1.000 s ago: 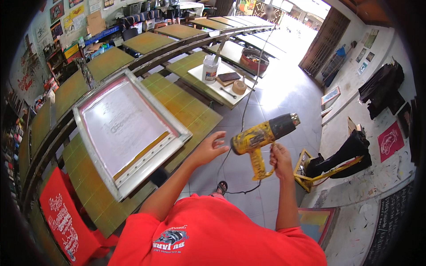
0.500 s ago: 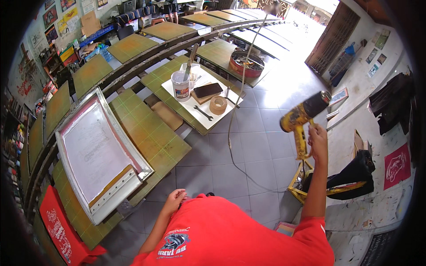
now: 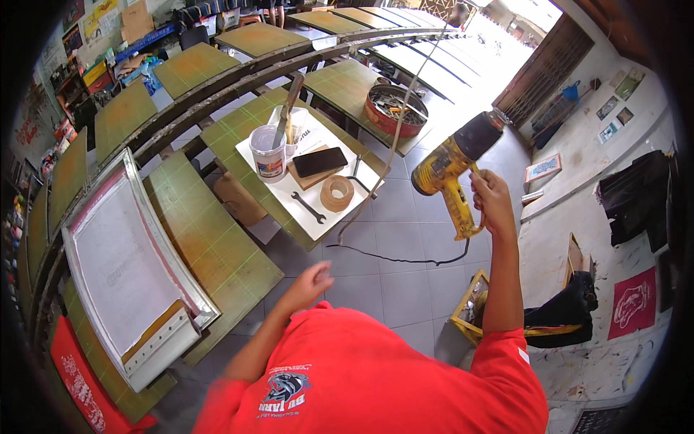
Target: The person picks up a screen frame from the floor and positions it onto a printing press table, then uses a tool to tighten the bolts on the frame.
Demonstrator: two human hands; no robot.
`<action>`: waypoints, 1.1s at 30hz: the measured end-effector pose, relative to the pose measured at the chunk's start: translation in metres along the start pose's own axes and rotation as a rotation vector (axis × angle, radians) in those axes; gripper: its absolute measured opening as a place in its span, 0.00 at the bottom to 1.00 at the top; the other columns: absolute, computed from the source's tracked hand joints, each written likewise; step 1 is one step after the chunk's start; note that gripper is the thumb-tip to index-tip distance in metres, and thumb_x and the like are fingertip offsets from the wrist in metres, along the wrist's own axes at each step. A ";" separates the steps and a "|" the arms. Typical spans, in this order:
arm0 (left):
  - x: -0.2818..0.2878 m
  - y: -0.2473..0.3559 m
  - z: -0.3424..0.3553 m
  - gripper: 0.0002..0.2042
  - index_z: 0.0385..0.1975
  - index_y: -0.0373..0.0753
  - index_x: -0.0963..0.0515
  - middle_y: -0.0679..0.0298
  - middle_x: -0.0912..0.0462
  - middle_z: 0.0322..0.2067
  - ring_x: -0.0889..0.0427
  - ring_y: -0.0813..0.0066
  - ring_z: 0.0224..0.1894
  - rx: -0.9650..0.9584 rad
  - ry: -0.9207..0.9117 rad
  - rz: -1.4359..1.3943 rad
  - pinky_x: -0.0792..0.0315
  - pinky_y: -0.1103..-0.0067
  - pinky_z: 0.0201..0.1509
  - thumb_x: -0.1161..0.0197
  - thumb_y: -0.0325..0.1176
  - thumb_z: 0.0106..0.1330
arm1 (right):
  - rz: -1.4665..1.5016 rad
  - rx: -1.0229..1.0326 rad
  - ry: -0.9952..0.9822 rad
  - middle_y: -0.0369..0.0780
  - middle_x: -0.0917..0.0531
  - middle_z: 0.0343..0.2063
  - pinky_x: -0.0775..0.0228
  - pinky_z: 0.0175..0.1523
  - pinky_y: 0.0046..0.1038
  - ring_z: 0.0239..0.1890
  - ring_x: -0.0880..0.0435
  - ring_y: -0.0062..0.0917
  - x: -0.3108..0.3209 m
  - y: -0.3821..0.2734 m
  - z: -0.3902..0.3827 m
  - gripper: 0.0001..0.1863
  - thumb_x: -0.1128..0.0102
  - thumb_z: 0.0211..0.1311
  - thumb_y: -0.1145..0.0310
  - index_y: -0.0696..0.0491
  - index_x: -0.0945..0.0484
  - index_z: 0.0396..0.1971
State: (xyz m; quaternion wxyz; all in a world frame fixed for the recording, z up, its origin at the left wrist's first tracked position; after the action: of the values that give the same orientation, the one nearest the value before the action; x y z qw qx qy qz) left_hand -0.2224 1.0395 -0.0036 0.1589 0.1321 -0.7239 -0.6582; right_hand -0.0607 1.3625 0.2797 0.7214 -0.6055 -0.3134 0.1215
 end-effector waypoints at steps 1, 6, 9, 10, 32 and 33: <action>-0.008 0.019 0.039 0.28 0.59 0.36 0.34 0.52 0.28 0.55 0.25 0.66 0.52 -0.072 0.054 -0.027 0.29 0.73 0.54 0.37 0.40 0.62 | 0.009 -0.013 0.009 0.28 0.33 0.19 0.51 0.17 0.12 0.14 0.41 0.07 0.007 0.000 0.000 0.10 0.45 0.67 0.64 0.54 0.28 0.28; -0.034 0.092 0.203 0.37 0.65 0.30 0.48 0.40 0.40 0.60 0.38 0.46 0.62 -0.374 0.331 0.605 0.42 0.65 0.66 0.39 0.37 0.58 | 0.111 -0.088 0.081 0.29 0.32 0.20 0.51 0.17 0.12 0.13 0.41 0.07 0.039 0.007 -0.012 0.09 0.45 0.67 0.64 0.54 0.28 0.32; -0.063 0.106 0.264 0.41 0.66 0.29 0.53 0.38 0.43 0.61 0.41 0.45 0.64 -0.300 0.458 0.813 0.44 0.65 0.68 0.38 0.41 0.58 | 0.187 -0.127 0.125 0.29 0.32 0.20 0.51 0.17 0.12 0.13 0.41 0.07 0.076 0.021 -0.018 0.08 0.46 0.68 0.64 0.54 0.28 0.33; -0.073 0.109 0.283 0.42 0.66 0.29 0.54 0.38 0.42 0.61 0.39 0.46 0.63 -0.243 0.457 0.819 0.43 0.65 0.67 0.39 0.42 0.59 | 0.204 -0.138 0.138 0.29 0.32 0.20 0.51 0.17 0.12 0.13 0.41 0.07 0.088 0.025 -0.019 0.08 0.46 0.68 0.64 0.54 0.28 0.34; -0.221 0.040 0.416 0.35 0.67 0.28 0.53 0.38 0.39 0.62 0.40 0.48 0.66 -0.136 0.050 0.520 0.43 0.68 0.68 0.47 0.40 0.66 | 0.432 -0.224 -0.186 0.31 0.31 0.23 0.47 0.21 0.14 0.16 0.39 0.09 0.144 0.041 0.143 0.09 0.51 0.68 0.67 0.58 0.27 0.39; -0.219 0.033 0.410 0.36 0.67 0.29 0.53 0.39 0.41 0.63 0.41 0.49 0.67 -0.036 -0.075 0.493 0.44 0.69 0.69 0.47 0.43 0.66 | 0.426 -0.226 -0.186 0.30 0.31 0.24 0.47 0.20 0.14 0.16 0.40 0.08 0.134 0.039 0.153 0.10 0.51 0.69 0.67 0.57 0.27 0.40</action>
State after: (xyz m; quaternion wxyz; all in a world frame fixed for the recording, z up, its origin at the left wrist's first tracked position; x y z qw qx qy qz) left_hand -0.1875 1.5043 -0.0175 0.2900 -0.0758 -0.7278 -0.6168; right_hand -0.0407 1.5677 0.2943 0.5753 -0.7208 -0.2554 0.2903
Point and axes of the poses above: each hand's wrist, its own z-axis towards the middle knuckle, its own x-axis out of the back of the hand, y = z × x, the point moved 5 cm from there along z, towards the middle knuckle
